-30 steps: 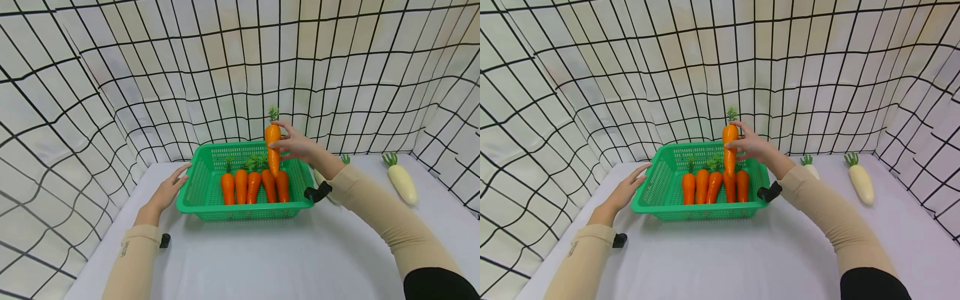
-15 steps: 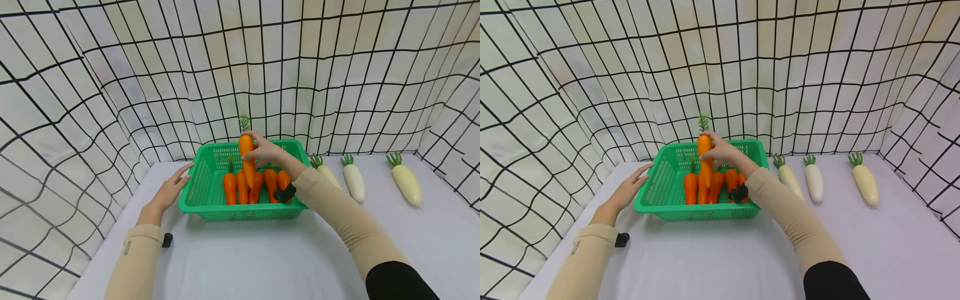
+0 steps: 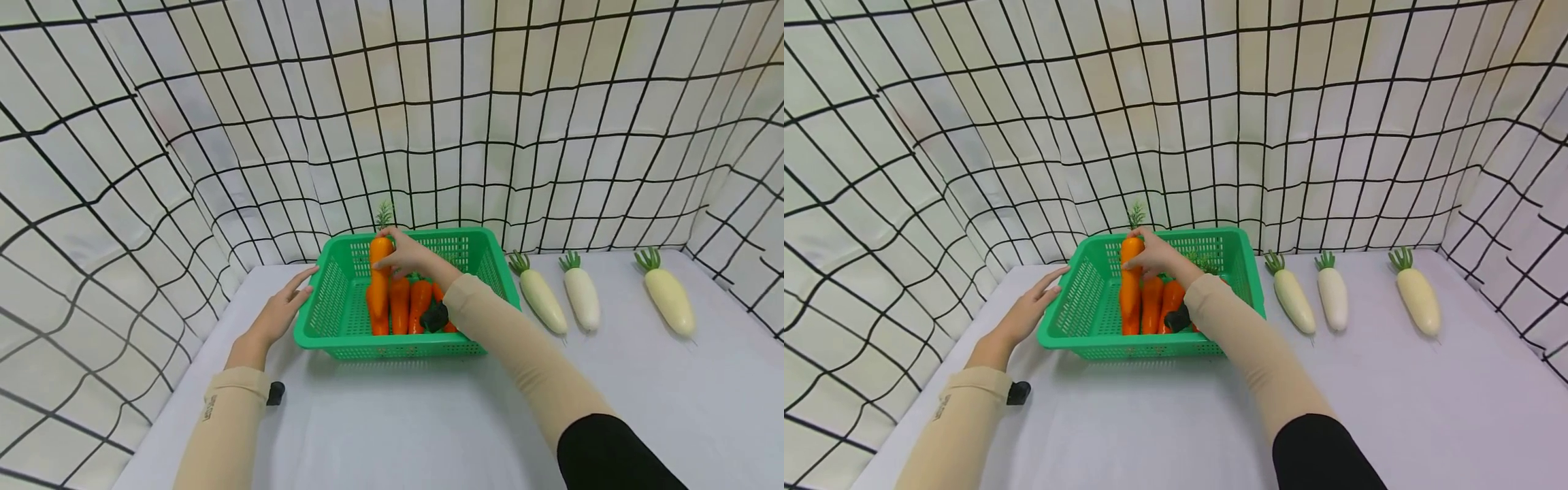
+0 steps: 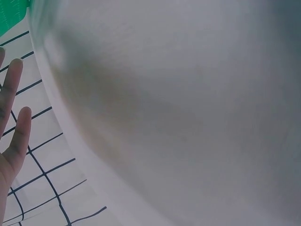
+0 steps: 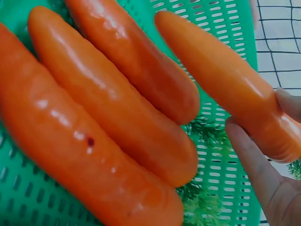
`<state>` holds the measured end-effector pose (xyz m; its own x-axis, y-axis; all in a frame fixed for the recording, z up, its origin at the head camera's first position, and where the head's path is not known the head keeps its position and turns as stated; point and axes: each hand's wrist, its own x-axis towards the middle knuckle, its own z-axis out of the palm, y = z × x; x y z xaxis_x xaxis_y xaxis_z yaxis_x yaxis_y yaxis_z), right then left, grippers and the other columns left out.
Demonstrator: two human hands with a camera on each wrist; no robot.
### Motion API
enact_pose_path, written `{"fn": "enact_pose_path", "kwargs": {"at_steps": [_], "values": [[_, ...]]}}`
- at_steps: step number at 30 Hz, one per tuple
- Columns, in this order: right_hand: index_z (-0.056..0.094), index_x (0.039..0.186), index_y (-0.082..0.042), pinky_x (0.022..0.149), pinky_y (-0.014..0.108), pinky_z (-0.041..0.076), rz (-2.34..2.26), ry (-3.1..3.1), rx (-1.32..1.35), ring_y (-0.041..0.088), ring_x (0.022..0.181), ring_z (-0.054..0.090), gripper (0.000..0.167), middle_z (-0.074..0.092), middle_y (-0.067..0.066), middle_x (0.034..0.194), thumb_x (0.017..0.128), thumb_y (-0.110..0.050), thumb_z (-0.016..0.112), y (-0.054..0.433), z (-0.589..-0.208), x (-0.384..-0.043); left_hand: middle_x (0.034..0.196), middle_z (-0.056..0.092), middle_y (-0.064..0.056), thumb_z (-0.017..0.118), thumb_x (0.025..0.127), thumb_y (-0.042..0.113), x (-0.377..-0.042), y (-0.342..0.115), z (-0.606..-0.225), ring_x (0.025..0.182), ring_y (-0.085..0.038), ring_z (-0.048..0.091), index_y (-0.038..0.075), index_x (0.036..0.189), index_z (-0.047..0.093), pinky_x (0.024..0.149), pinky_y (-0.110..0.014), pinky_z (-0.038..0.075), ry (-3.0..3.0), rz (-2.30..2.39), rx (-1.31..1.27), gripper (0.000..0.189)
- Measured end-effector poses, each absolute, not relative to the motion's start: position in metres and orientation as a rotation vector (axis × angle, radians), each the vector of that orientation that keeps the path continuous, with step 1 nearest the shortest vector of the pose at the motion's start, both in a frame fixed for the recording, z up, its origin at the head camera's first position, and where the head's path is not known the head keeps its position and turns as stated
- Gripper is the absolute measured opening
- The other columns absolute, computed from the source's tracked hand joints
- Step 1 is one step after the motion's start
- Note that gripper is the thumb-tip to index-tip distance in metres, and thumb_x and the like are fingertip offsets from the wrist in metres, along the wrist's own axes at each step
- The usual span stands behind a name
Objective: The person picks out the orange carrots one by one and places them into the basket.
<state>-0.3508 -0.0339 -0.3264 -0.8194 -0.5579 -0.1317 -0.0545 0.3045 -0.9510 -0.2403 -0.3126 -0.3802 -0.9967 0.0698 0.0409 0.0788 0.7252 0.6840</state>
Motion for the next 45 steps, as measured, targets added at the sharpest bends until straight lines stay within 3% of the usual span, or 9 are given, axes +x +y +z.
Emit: {"fn": "enact_pose_path", "kwargs": {"at_steps": [4, 9, 16, 21, 25, 28, 32, 45], "values": [[0.037, 0.149, -0.013, 0.087, 0.048, 0.059, -1.466, 2.194, -0.564, 0.042, 0.097, 0.068, 0.063, 0.056, 0.025, 0.128, 0.097, -0.006, 0.071, -0.043, -0.334, -0.353, 0.159, 0.033, -0.029, 0.032, 0.11, 0.055, -0.239, -0.313, -0.381, 0.143, -0.057, 0.03, 0.03, 0.165, 0.023, 0.106, -0.079, 0.024, -2.909, -1.161, -0.122, 0.061], [0.036, 0.149, -0.012, 0.084, 0.045, 0.059, -1.339, 2.28, -0.665, 0.031, 0.079, 0.064, 0.062, 0.056, 0.023, 0.123, 0.098, -0.009, 0.071, -0.058, -0.337, -0.351, 0.156, 0.038, -0.032, 0.032, 0.11, 0.055, -0.239, -0.313, -0.38, 0.141, -0.058, 0.034, 0.03, 0.165, 0.024, 0.106, -0.079, 0.026, -2.9, -1.155, -0.114, 0.061], [0.039, 0.148, -0.01, 0.07, 0.036, 0.048, -1.086, 2.396, -0.796, 0.022, 0.075, 0.053, 0.057, 0.058, 0.017, 0.115, 0.1, -0.013, 0.07, -0.074, -0.341, -0.344, 0.155, 0.038, -0.032, 0.032, 0.109, 0.056, -0.239, -0.313, -0.38, 0.141, -0.056, 0.035, 0.031, 0.165, 0.024, 0.107, -0.078, 0.026, -2.912, -1.166, -0.109, 0.061], [0.042, 0.149, -0.008, 0.075, 0.034, 0.047, -0.908, 2.497, -0.833, 0.022, 0.088, 0.055, 0.057, 0.06, 0.015, 0.126, 0.101, -0.021, 0.069, -0.074, -0.342, -0.343, 0.155, 0.038, -0.033, 0.032, 0.11, 0.055, -0.239, -0.314, -0.379, 0.14, -0.058, 0.035, 0.03, 0.165, 0.024, 0.106, -0.078, 0.027, -2.912, -1.154, -0.115, 0.061], [0.042, 0.152, -0.009, 0.091, 0.039, 0.049, -0.78, 2.542, -0.851, 0.027, 0.109, 0.059, 0.058, 0.058, 0.015, 0.138, 0.102, -0.023, 0.068, -0.073, -0.344, -0.343, 0.155, 0.037, -0.033, 0.033, 0.11, 0.055, -0.239, -0.315, -0.38, 0.141, -0.057, 0.033, 0.03, 0.165, 0.023, 0.106, -0.078, 0.026, -2.914, -1.172, -0.112, 0.061], [0.047, 0.152, -0.01, 0.104, 0.042, 0.045, -0.618, 2.558, -0.903, 0.029, 0.127, 0.053, 0.055, 0.052, 0.013, 0.149, 0.102, -0.023, 0.067, -0.074, -0.345, -0.342, 0.156, 0.037, -0.032, 0.033, 0.109, 0.056, -0.239, -0.314, -0.381, 0.142, -0.057, 0.033, 0.03, 0.165, 0.024, 0.107, -0.078, 0.026, -2.907, -1.183, -0.109, 0.061], [0.05, 0.152, -0.014, 0.111, 0.045, 0.04, -0.447, 2.51, -0.952, 0.03, 0.14, 0.044, 0.05, 0.042, 0.012, 0.159, 0.104, -0.018, 0.064, -0.074, -0.348, -0.34, 0.156, 0.037, -0.031, 0.033, 0.109, 0.056, -0.239, -0.313, -0.382, 0.142, -0.056, 0.032, 0.032, 0.164, 0.025, 0.107, -0.078, 0.026, -2.903, -1.205, -0.096, 0.061], [0.051, 0.152, -0.017, 0.114, 0.048, 0.037, -0.438, 2.468, -0.966, 0.031, 0.145, 0.039, 0.048, 0.037, 0.012, 0.162, 0.105, -0.016, 0.061, -0.072, -0.347, -0.343, 0.155, 0.039, -0.031, 0.035, 0.109, 0.055, -0.24, -0.315, -0.38, 0.141, -0.056, 0.035, 0.031, 0.164, 0.025, 0.107, -0.077, 0.028, -2.899, -1.199, -0.111, 0.06]]}}
